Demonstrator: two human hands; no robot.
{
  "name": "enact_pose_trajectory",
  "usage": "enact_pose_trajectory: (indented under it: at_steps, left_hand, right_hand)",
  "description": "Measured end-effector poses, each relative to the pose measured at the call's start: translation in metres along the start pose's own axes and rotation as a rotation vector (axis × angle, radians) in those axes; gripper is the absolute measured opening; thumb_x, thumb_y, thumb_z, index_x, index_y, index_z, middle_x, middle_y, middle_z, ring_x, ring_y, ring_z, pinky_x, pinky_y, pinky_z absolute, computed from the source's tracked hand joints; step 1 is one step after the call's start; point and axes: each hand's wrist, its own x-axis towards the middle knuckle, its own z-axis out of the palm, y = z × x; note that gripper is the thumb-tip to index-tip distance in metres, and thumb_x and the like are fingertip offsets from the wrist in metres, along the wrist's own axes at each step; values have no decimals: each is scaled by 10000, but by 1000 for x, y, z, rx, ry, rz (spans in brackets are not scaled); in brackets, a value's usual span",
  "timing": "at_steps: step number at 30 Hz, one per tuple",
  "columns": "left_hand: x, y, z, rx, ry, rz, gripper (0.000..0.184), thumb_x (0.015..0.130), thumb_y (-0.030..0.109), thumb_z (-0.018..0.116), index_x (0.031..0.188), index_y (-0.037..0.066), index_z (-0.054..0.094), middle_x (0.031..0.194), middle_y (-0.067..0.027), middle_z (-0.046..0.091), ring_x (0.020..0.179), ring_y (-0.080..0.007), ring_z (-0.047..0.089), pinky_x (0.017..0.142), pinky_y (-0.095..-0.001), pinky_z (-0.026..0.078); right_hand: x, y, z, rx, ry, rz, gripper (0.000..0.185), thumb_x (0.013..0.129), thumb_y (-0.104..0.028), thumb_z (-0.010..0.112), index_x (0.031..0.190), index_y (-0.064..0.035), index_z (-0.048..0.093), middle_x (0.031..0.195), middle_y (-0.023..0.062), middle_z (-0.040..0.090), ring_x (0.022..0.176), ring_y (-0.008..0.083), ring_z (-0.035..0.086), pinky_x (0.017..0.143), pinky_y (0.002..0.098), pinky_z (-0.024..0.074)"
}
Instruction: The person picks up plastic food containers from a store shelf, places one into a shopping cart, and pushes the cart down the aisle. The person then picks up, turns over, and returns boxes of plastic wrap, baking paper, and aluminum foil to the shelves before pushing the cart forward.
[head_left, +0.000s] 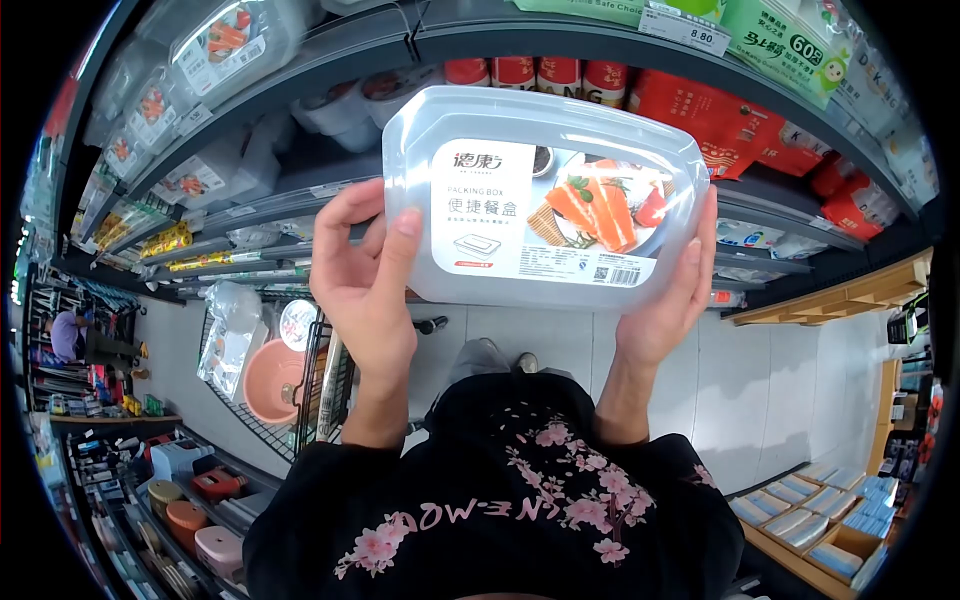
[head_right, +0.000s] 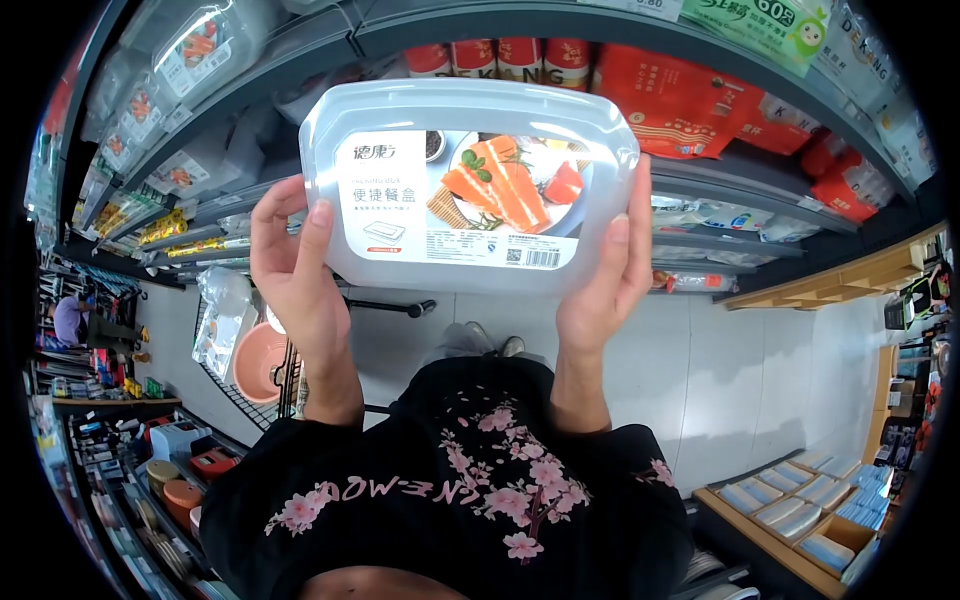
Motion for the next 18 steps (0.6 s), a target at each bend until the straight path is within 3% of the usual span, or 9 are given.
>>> enact_pose_trajectory:
  at_steps: [5,7,8,10,12,14,15,16,18]
  left_hand:
    - [9,-28,-4,28,77,-84,331,1003,192,527,1257,-19,505,1109,-111,593,978,-160,617,861,-267,473]
    - [16,-44,-4,-46,26,-222,498,1048,398,375,1322,-13,438,1129,-133,587,1073,-233,605,886,-321,473]
    - [18,-52,-4,-46,26,-220,498,1048,398,375,1322,-13,438,1129,-133,587,1073,-233,605,886,-321,473]
    - [19,-68,-1,-401,37,-373,541,1049,464,341,1333,15,443,1173,-119,558,1052,-179,576,839,-311,463]
    - [19,-88,0,-634,46,-461,622,1027,555,313,1366,49,439,1259,-136,539,1137,-239,557,960,-371,460]
    - [10,-87,-15,-1108,-192,-580,706,995,625,327,1360,33,456,1288,-135,539,1155,-245,550,995,-383,458]
    - [11,-59,-7,-976,1,-757,782,954,683,369,1341,11,472,1289,-127,547,1168,-238,548,971,-378,479]
    - [11,-53,-9,-991,9,-785,783,954,684,370,1340,11,472,1291,-128,546,1171,-238,546,975,-378,475]
    - [7,-59,-16,-1014,8,-782,784,953,685,371,1339,10,473,1295,-129,545,1177,-239,542,983,-379,468]
  right_hand:
    - [-7,-2,6,-42,-5,-8,508,1039,-176,338,1495,44,293,1519,174,371,1348,258,438,1105,374,372]
    - [-14,2,5,-271,-104,-209,483,1017,-130,395,1468,38,361,1519,184,373,1373,296,412,1128,427,334]
    - [-17,-1,7,-270,-105,-210,483,1017,-130,395,1468,38,361,1519,184,373,1373,296,412,1128,427,334]
    - [-26,-12,12,-471,-346,-572,415,957,-64,500,1368,-30,539,1478,209,429,1395,328,395,1145,469,292]
    - [-37,-24,20,-616,-544,-702,339,868,-97,658,1202,-144,682,1389,137,550,1329,286,477,1149,456,278]
    - [-49,-19,23,-589,-626,-775,331,825,-120,702,1148,-192,703,1340,72,592,1275,248,510,1151,432,266]
    - [-54,-15,23,-556,-709,-848,328,783,-143,745,1095,-241,724,1291,7,634,1220,210,543,1154,408,253]
    - [-58,-12,24,-548,-714,-849,328,783,-143,745,1095,-241,724,1291,7,634,1220,210,543,1154,408,253]
    - [-66,-9,25,-455,-722,-877,331,842,-177,672,1162,-257,701,1262,-74,651,1188,96,563,1146,341,234]
